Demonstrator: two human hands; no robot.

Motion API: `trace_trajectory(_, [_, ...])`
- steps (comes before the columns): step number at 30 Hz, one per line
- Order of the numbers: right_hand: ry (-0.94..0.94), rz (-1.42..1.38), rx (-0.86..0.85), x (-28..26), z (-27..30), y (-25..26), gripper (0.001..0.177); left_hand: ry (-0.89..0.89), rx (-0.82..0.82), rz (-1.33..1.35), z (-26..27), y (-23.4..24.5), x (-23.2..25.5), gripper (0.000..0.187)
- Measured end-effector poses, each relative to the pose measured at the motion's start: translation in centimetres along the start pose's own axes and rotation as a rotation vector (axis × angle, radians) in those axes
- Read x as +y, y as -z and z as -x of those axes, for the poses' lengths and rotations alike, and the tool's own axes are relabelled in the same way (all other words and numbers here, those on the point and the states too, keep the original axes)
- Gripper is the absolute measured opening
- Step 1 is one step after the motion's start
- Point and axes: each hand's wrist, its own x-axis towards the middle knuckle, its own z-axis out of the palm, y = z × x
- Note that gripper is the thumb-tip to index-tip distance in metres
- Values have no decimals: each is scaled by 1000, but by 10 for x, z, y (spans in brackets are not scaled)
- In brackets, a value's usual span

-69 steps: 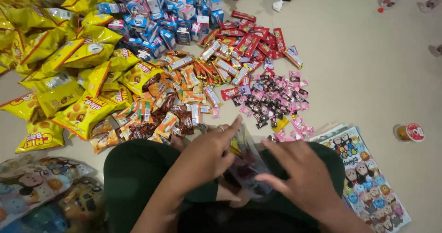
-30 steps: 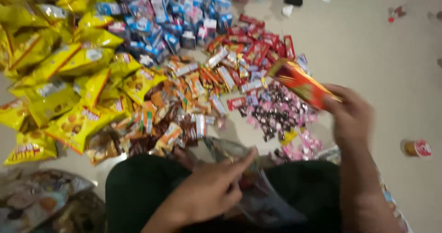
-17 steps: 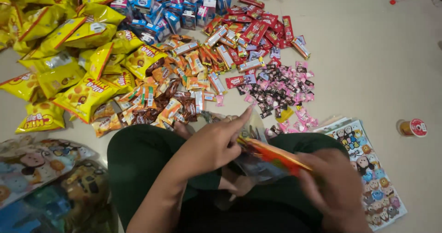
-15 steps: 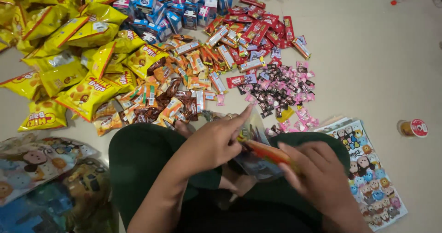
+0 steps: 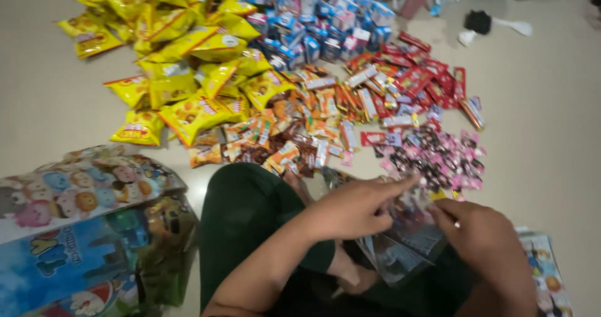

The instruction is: Sorting and organizing various packaged snacks and drinks on the floor

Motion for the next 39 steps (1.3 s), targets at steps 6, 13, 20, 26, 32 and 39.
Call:
trace_trajectory(6, [-23, -180, 125, 24, -24, 34, 23, -117, 120, 216, -6, 14, -16, 79])
trace_trajectory(13, [-131, -237, 112, 28, -50, 22, 23, -121, 125, 210, -25, 10, -55, 79])
trace_trajectory(20, [41, -257, 230, 30, -45, 13, 16, -186, 429, 683, -73, 39, -289, 43])
trace_trajectory(26, [-176, -490, 182, 5, -43, 22, 15, 1033, 645, -125, -70, 73, -354, 65])
trace_trajectory(32, [-23, -466, 150, 14, -41, 17, 18, 1241, 374, -491, -93, 40, -436, 50])
trace_trajectory(39, [104, -472, 198, 20, -34, 24, 15, 603, 778, -137, -39, 105, -196, 43])
